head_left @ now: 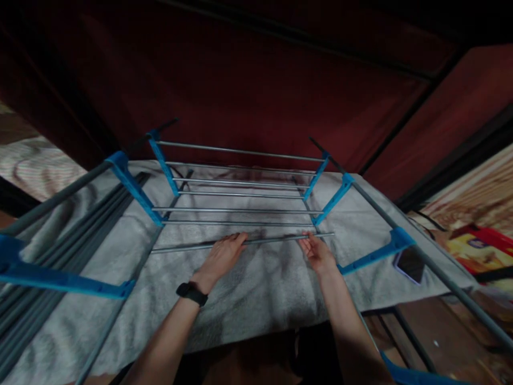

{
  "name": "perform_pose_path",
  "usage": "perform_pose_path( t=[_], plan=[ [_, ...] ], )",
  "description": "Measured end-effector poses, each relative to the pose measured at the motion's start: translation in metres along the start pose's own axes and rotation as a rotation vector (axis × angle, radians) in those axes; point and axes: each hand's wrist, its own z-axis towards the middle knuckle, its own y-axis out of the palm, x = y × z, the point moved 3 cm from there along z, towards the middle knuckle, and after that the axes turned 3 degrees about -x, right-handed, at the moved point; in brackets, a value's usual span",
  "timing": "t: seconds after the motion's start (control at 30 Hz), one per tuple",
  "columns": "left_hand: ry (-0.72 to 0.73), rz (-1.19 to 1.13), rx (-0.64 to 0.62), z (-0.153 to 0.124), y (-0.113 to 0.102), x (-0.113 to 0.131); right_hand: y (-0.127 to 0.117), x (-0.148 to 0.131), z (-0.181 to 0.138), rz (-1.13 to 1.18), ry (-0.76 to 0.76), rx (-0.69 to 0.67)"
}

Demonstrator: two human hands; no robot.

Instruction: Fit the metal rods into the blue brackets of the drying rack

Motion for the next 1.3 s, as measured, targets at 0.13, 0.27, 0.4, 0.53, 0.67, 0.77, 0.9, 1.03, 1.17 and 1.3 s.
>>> perform_pose_path(
  t=[0.13, 0.27, 0.4, 0.53, 0.67, 0.77, 0.9, 1.03, 1.17, 1.3],
  plan=[
    [0.008, 0.010, 0.031, 0.001, 0.001, -0.014, -0.002, -0.005, 0.000, 0.038, -0.017, 0.003],
    [0.004, -0.050, 0.049, 0.002, 0.001, -0.024, -0.005, -0.011, 0.002, 0.076, -0.049, 0.014],
    [-0.056, -0.153, 0.005, 0.001, -0.003, -0.025, -0.008, -0.014, 0.005, 0.105, -0.054, 0.020],
    [-0.104, -0.180, -0.032, 0.000, -0.006, -0.024, -0.009, -0.014, 0.006, 0.120, -0.061, 0.024],
    [-0.080, -0.170, -0.006, 0.001, -0.004, -0.028, -0.008, -0.014, 0.005, 0.144, -0.060, 0.031],
    [-0.067, -0.160, 0.012, 0.002, -0.002, -0.031, -0.005, -0.016, 0.004, 0.162, -0.058, 0.044],
    [-0.069, -0.142, 0.020, 0.002, -0.001, -0.032, -0.002, -0.019, 0.002, 0.169, -0.072, 0.012],
    [-0.062, -0.155, 0.036, 0.000, -0.006, -0.029, 0.001, -0.022, 0.001, 0.174, -0.105, -0.050],
    [-0.048, -0.114, 0.106, -0.002, -0.011, -0.030, 0.005, -0.024, 0.000, 0.171, -0.138, -0.063],
    [0.012, -0.003, 0.243, -0.004, -0.015, -0.032, 0.016, -0.028, -0.001, 0.176, -0.171, -0.051]
  ],
)
